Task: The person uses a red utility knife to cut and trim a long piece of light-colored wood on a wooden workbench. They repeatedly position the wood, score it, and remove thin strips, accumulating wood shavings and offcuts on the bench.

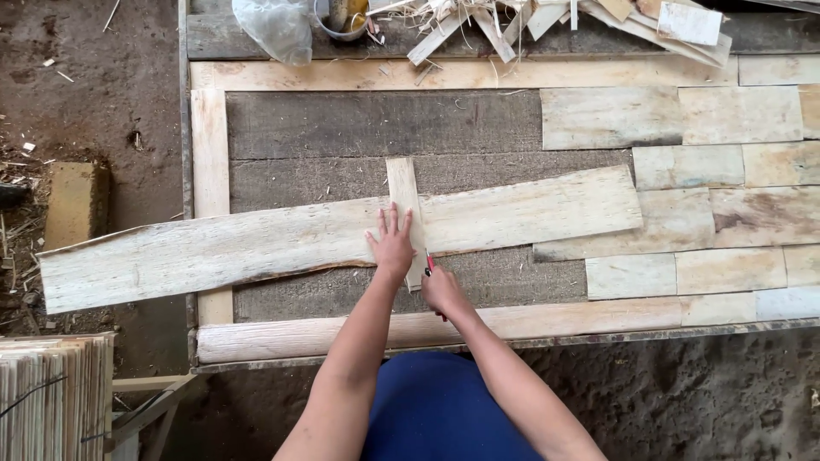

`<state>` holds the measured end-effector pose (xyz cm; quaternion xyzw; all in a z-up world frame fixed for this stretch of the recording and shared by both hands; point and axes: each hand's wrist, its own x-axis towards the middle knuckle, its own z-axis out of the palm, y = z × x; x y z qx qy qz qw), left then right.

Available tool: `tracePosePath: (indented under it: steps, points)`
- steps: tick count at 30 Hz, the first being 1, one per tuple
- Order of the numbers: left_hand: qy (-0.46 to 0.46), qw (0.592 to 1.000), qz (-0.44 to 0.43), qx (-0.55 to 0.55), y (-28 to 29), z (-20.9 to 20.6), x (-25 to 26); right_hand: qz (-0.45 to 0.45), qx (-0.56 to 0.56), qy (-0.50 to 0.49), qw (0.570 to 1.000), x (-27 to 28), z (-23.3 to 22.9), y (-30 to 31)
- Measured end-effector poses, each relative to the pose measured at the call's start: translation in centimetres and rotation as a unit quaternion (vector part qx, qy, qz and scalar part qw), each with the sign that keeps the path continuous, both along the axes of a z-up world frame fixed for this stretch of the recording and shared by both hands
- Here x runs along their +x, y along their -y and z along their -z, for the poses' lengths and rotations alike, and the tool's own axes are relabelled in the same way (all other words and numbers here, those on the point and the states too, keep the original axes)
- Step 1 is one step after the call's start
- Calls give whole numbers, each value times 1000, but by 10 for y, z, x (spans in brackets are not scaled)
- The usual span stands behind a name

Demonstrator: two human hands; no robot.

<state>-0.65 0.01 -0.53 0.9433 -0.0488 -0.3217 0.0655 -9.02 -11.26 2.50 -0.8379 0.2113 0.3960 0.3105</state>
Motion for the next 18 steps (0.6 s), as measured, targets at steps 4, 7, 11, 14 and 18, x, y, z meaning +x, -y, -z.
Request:
tracePosePath:
  steps: [4,7,11,14,18]
  points:
    - [0,1000,-4,-5,-1,-3,2,15,38,2,999,-2,-53,0]
    - [-4,1000,-5,-4,1,-5,0,29,48,16,998,2,-67,1]
    - [-9,1000,-4,-1,0,-9,3,16,36,61,997,23,-75,-3]
    - [-16,1000,6,15,1,-7,2,18,34,88,995,49,-66,-2]
    - [-15,1000,11,24,1,-11,1,37,47,88,994,75,-50,-8]
